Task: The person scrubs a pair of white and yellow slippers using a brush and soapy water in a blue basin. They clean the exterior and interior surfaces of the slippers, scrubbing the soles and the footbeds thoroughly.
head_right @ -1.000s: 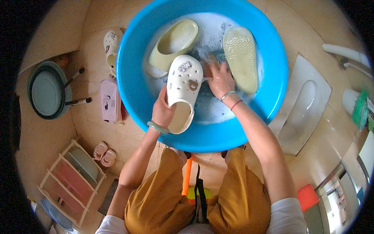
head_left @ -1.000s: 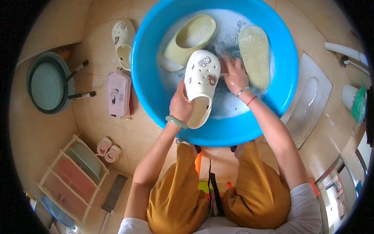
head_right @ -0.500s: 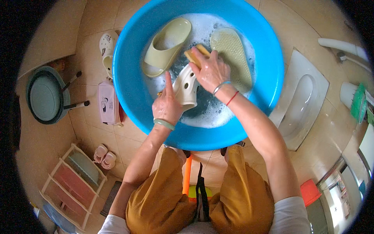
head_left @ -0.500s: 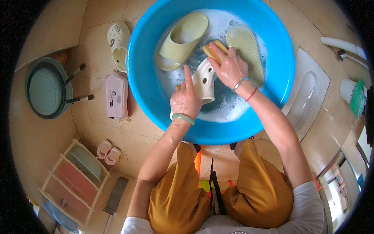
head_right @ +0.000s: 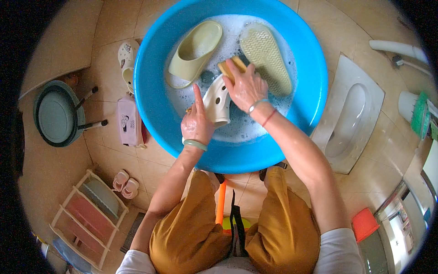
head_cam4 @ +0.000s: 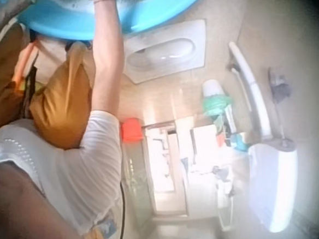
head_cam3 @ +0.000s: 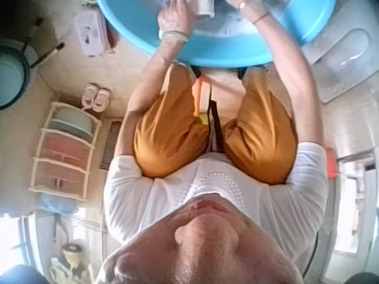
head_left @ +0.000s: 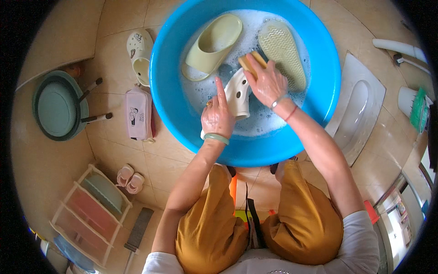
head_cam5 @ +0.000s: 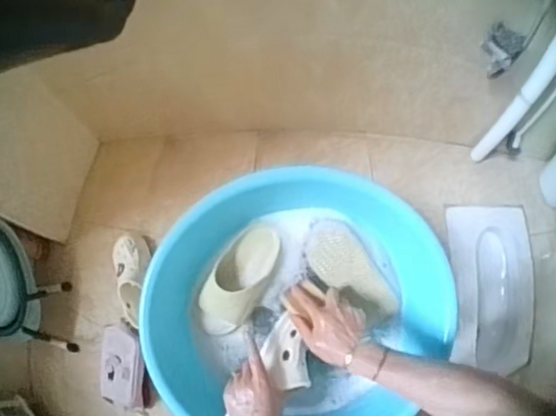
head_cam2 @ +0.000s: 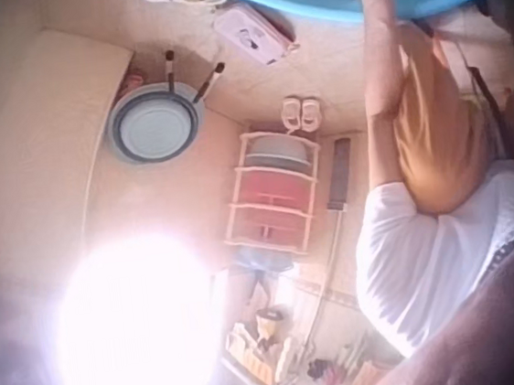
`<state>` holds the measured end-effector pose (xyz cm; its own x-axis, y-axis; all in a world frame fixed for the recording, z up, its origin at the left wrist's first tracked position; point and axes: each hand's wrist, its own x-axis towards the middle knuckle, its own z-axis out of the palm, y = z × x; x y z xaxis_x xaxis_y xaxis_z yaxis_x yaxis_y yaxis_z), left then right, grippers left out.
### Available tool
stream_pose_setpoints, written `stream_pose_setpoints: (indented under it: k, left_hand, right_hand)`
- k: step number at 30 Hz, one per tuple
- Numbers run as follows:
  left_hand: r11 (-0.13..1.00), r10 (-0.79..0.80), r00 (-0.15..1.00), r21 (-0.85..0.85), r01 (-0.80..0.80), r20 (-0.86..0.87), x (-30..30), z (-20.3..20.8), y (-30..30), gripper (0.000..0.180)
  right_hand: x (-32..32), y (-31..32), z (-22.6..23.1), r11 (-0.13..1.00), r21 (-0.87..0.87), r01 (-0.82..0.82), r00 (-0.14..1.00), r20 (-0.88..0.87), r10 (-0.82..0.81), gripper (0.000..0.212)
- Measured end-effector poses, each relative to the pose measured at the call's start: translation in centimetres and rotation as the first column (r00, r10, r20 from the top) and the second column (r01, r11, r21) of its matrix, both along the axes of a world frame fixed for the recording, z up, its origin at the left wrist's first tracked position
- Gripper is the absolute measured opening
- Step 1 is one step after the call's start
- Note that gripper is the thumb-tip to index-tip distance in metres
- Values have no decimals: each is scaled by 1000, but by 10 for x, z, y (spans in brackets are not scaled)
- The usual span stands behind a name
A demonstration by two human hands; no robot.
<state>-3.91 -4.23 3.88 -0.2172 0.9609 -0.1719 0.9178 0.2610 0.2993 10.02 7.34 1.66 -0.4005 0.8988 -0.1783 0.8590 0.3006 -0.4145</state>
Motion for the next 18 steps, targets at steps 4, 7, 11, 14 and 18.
stream_pose_setpoints:
  k: [4,7,11,14,18]
  left_hand:
    - [997,-8,1000,83,8,0,-2,-6,-10,97]
    - [995,-28,999,99,31,-27,1,-5,-9,96]
    - [995,-35,998,96,40,-58,3,-7,-4,96]
    - [994,-50,996,88,57,-77,2,-5,-2,97]
    - [999,32,997,-35,-34,-68,0,-6,-8,95]
  right_hand:
    - [-1,-67,40,980,-78,-183,979,-102,175,53]
    - [9,-61,28,978,-110,-179,972,-171,158,55]
    - [-1,-7,8,997,-73,-24,999,-24,22,51]
    - [-5,8,2,992,-103,67,998,12,-66,49]
    - [-1,-43,31,985,-145,-99,991,-103,84,54]
